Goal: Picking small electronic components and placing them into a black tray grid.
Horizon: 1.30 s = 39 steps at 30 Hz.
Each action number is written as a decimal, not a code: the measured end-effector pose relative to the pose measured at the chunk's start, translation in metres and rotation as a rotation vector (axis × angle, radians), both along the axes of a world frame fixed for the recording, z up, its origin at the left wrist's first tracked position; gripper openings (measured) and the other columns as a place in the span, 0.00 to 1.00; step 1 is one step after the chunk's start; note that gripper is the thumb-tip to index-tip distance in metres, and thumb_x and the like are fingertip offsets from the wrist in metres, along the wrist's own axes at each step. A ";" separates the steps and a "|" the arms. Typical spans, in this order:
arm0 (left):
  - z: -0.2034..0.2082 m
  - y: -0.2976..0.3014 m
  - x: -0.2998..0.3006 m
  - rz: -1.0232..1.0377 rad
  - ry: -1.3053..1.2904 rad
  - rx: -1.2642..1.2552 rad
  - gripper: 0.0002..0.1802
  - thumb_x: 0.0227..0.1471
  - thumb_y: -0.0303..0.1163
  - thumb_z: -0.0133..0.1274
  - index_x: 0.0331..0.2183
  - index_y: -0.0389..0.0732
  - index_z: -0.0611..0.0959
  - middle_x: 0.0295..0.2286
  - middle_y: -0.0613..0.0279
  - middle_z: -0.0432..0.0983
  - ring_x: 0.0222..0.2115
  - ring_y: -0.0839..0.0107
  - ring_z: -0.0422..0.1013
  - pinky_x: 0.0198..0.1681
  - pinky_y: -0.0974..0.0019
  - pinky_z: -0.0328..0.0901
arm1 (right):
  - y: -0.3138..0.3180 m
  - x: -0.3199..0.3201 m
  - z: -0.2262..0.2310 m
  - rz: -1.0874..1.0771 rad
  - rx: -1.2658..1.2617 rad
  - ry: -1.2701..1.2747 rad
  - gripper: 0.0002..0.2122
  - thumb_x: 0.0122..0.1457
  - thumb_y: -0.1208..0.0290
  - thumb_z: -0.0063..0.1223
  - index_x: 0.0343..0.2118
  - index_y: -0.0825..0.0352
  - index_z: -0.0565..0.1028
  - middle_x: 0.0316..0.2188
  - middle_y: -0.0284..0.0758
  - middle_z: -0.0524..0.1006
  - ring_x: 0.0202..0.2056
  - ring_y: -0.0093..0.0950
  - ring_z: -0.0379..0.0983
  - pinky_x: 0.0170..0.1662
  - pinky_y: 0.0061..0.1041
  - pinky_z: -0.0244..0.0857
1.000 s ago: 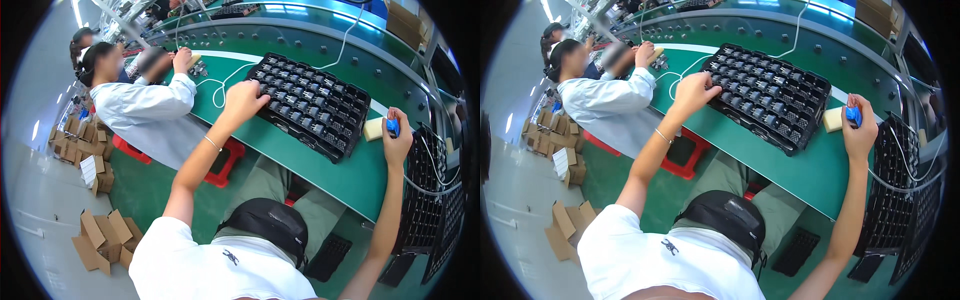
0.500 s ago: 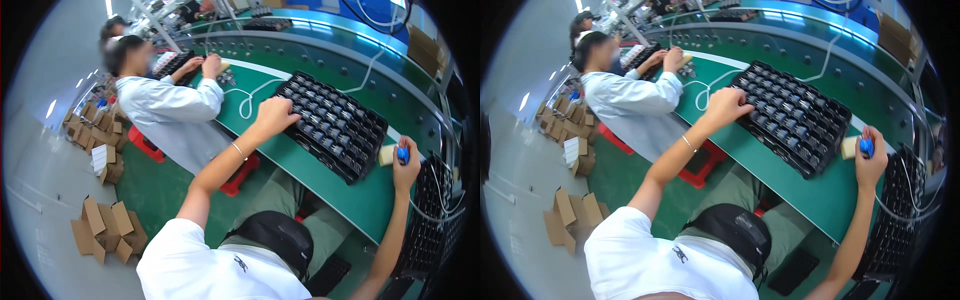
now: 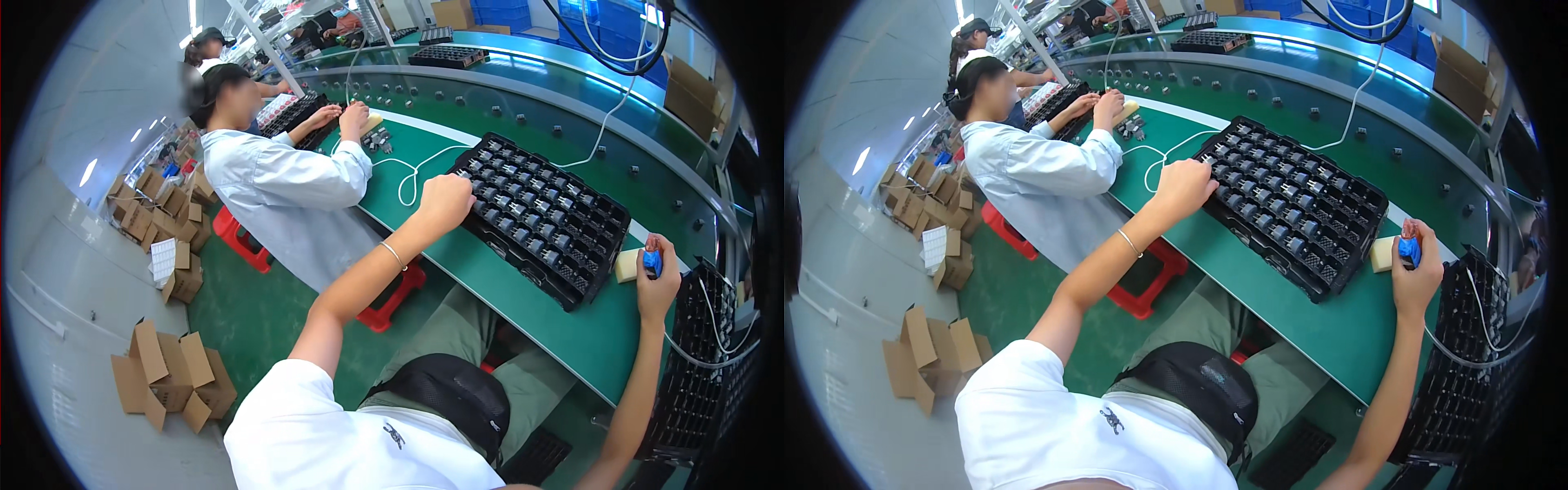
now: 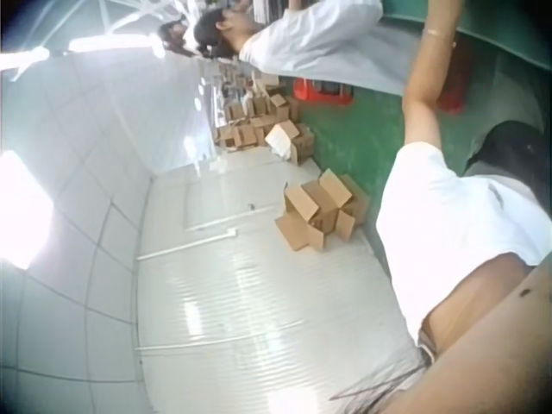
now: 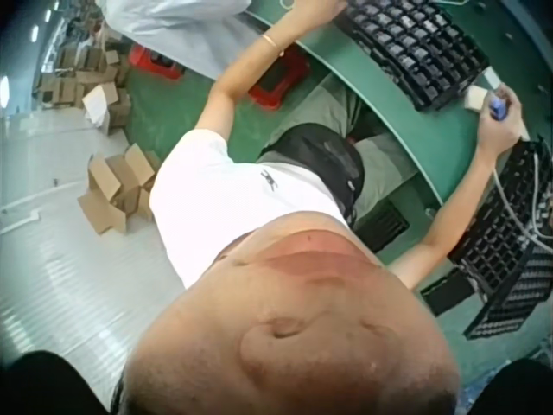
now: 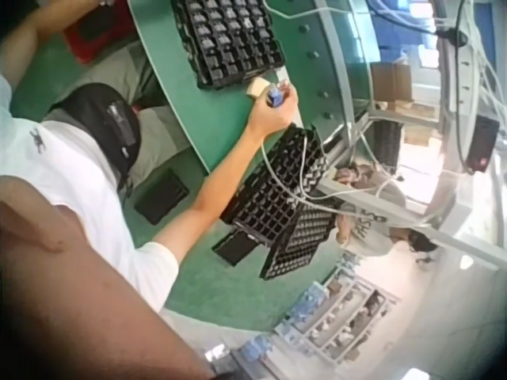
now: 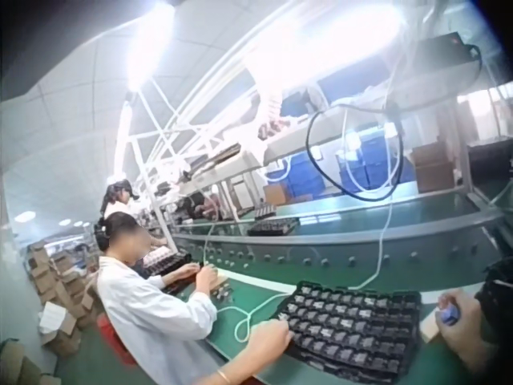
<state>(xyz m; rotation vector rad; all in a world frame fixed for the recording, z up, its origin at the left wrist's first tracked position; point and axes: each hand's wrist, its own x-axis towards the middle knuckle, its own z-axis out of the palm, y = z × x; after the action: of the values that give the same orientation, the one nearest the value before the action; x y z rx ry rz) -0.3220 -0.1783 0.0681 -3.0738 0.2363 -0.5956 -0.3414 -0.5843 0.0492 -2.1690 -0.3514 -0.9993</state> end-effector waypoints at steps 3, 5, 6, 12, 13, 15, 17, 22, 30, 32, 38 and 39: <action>0.001 -0.002 0.003 -0.018 -0.018 0.024 0.14 0.45 0.39 0.59 0.23 0.38 0.80 0.20 0.51 0.76 0.25 0.51 0.75 0.27 0.50 0.69 | -0.003 0.000 -0.002 0.000 0.019 0.022 0.15 0.51 0.76 0.59 0.43 0.69 0.73 0.38 0.42 0.79 0.41 0.34 0.78 0.47 0.26 0.68; 0.001 -0.002 0.005 -0.018 -0.035 0.013 0.13 0.45 0.39 0.59 0.22 0.38 0.80 0.21 0.52 0.77 0.25 0.52 0.76 0.27 0.51 0.69 | -0.003 -0.003 -0.003 0.020 0.020 0.018 0.15 0.51 0.77 0.59 0.43 0.69 0.73 0.38 0.42 0.79 0.41 0.34 0.78 0.47 0.27 0.68; 0.003 -0.002 0.006 0.008 -0.007 0.017 0.12 0.45 0.37 0.59 0.22 0.38 0.81 0.21 0.50 0.78 0.26 0.52 0.76 0.28 0.52 0.70 | -0.004 -0.002 -0.004 0.028 0.019 0.021 0.15 0.51 0.77 0.60 0.43 0.69 0.73 0.38 0.42 0.79 0.41 0.35 0.78 0.46 0.27 0.68; 0.008 -0.003 0.014 -0.003 0.039 0.151 0.10 0.43 0.36 0.59 0.22 0.39 0.82 0.21 0.51 0.77 0.26 0.52 0.76 0.28 0.53 0.70 | 0.000 -0.003 0.002 0.011 0.017 0.006 0.16 0.50 0.77 0.60 0.43 0.69 0.73 0.38 0.42 0.78 0.40 0.37 0.77 0.46 0.28 0.68; 0.008 -0.003 0.017 -0.012 0.047 0.146 0.10 0.42 0.34 0.59 0.21 0.38 0.82 0.21 0.51 0.77 0.26 0.52 0.76 0.29 0.53 0.71 | -0.001 -0.004 0.001 0.013 0.016 0.006 0.16 0.50 0.77 0.60 0.43 0.69 0.73 0.38 0.42 0.78 0.40 0.37 0.77 0.46 0.28 0.68; 0.010 -0.003 0.020 -0.024 0.050 0.141 0.09 0.41 0.33 0.58 0.20 0.37 0.81 0.22 0.50 0.77 0.26 0.52 0.76 0.29 0.53 0.71 | -0.004 -0.002 -0.002 0.015 0.020 0.004 0.16 0.50 0.77 0.60 0.43 0.69 0.73 0.38 0.42 0.78 0.40 0.37 0.77 0.46 0.28 0.68; 0.013 0.003 0.019 -0.065 0.031 0.052 0.06 0.37 0.28 0.56 0.20 0.36 0.82 0.22 0.49 0.78 0.27 0.50 0.76 0.30 0.55 0.71 | -0.001 -0.002 -0.001 0.011 0.014 0.002 0.16 0.50 0.77 0.60 0.43 0.69 0.73 0.37 0.42 0.78 0.40 0.37 0.77 0.46 0.28 0.68; 0.028 0.030 0.026 -0.105 0.106 -0.458 0.09 0.37 0.31 0.60 0.20 0.34 0.82 0.19 0.53 0.77 0.22 0.59 0.76 0.27 0.60 0.70 | 0.000 -0.002 0.001 0.033 0.006 0.002 0.15 0.50 0.78 0.60 0.43 0.69 0.74 0.37 0.42 0.78 0.40 0.35 0.77 0.46 0.28 0.68; 0.016 -0.022 0.042 -0.567 0.639 -1.811 0.15 0.57 0.35 0.49 0.39 0.32 0.75 0.40 0.37 0.76 0.21 0.63 0.77 0.22 0.69 0.72 | 0.015 -0.004 0.000 0.092 0.286 0.006 0.13 0.55 0.77 0.57 0.43 0.71 0.73 0.35 0.35 0.77 0.33 0.21 0.72 0.41 0.21 0.67; 0.013 -0.062 0.042 -0.650 0.739 -1.916 0.16 0.56 0.37 0.50 0.39 0.32 0.75 0.40 0.36 0.76 0.22 0.62 0.77 0.23 0.70 0.74 | 0.018 -0.003 -0.004 0.146 0.416 0.057 0.14 0.57 0.75 0.56 0.45 0.71 0.73 0.37 0.34 0.77 0.31 0.19 0.71 0.38 0.19 0.65; 0.013 -0.173 0.038 -0.821 0.955 -1.957 0.11 0.56 0.35 0.52 0.34 0.35 0.76 0.36 0.42 0.78 0.23 0.62 0.77 0.23 0.70 0.74 | 0.008 0.003 -0.007 0.163 0.627 0.174 0.16 0.60 0.70 0.54 0.49 0.71 0.72 0.38 0.33 0.77 0.27 0.13 0.69 0.29 0.14 0.58; 0.016 -0.188 0.036 -0.812 0.974 -1.971 0.10 0.56 0.33 0.52 0.34 0.35 0.76 0.33 0.47 0.78 0.23 0.62 0.77 0.23 0.68 0.73 | 0.005 0.003 -0.005 0.140 0.688 0.196 0.15 0.61 0.70 0.54 0.48 0.71 0.73 0.34 0.31 0.77 0.27 0.13 0.69 0.27 0.13 0.57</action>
<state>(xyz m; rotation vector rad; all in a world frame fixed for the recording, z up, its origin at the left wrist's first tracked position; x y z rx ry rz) -0.2859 -0.3664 0.0840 -4.1822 1.9000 2.3607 -0.3389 -0.5788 0.0440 -1.5702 -0.0465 -0.6860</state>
